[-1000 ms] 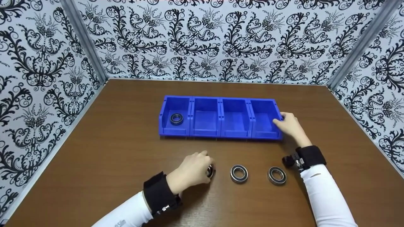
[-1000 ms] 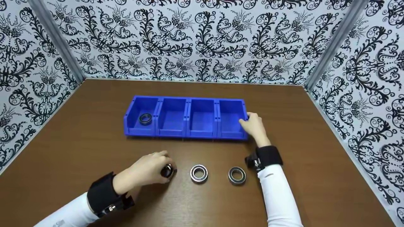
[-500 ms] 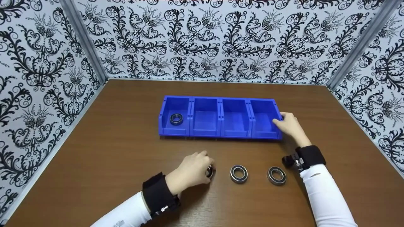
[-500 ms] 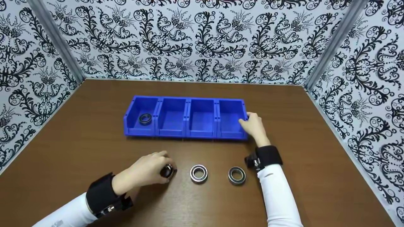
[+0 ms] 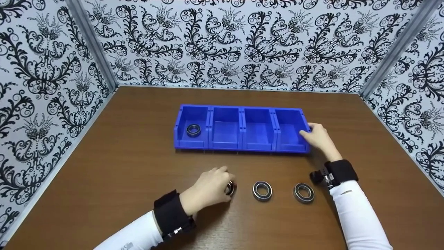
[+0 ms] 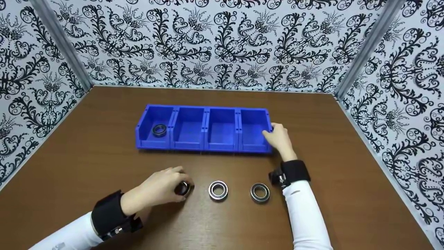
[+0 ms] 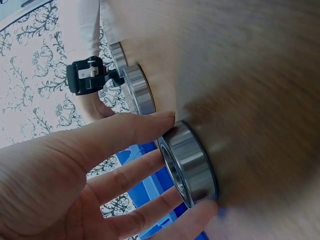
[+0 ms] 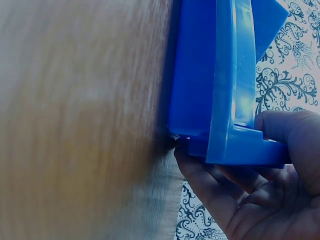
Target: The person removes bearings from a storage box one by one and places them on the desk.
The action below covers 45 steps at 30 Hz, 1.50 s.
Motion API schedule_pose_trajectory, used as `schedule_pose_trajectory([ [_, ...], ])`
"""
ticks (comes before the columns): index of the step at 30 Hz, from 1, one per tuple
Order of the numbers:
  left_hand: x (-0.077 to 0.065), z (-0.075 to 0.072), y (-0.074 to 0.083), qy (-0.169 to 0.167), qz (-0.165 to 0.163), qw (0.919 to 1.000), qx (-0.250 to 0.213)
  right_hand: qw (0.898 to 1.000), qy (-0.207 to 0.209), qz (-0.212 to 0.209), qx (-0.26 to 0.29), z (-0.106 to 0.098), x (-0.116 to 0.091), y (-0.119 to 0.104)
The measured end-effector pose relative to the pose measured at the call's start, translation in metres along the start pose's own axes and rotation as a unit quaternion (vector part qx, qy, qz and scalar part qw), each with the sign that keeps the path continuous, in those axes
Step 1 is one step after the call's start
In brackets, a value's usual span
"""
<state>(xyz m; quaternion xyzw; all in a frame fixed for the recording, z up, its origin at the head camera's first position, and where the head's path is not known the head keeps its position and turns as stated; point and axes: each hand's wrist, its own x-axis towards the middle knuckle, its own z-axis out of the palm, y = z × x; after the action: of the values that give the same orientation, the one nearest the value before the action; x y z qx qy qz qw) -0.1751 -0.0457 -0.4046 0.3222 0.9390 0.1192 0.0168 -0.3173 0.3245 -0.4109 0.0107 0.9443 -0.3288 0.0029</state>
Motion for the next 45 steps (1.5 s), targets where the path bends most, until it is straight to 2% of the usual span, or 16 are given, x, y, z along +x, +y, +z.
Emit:
schedule_pose_trajectory([
  [7,-0.001,-0.003,-0.002,0.004,0.009,0.9999,-0.007,1.000,-0.005,0.001,0.000,-0.001,0.000,0.000],
  [14,-0.006,-0.010,-0.001,0.042,0.023,0.9988,-0.009,1.000,0.002,-0.004,-0.008,-0.001,0.000,0.002],
  [28,-0.009,-0.023,-0.005,0.041,0.000,0.9991,-0.006,1.000,-0.009,0.003,0.010,0.000,0.000,0.000],
  [37,-0.011,-0.035,-0.015,0.033,-0.029,0.9987,-0.025,1.000,-0.001,0.000,0.009,0.000,0.000,0.001],
  [45,-0.009,-0.044,-0.028,0.051,-0.049,0.9954,-0.065,1.000,0.006,-0.006,-0.001,0.001,-0.001,0.002],
])
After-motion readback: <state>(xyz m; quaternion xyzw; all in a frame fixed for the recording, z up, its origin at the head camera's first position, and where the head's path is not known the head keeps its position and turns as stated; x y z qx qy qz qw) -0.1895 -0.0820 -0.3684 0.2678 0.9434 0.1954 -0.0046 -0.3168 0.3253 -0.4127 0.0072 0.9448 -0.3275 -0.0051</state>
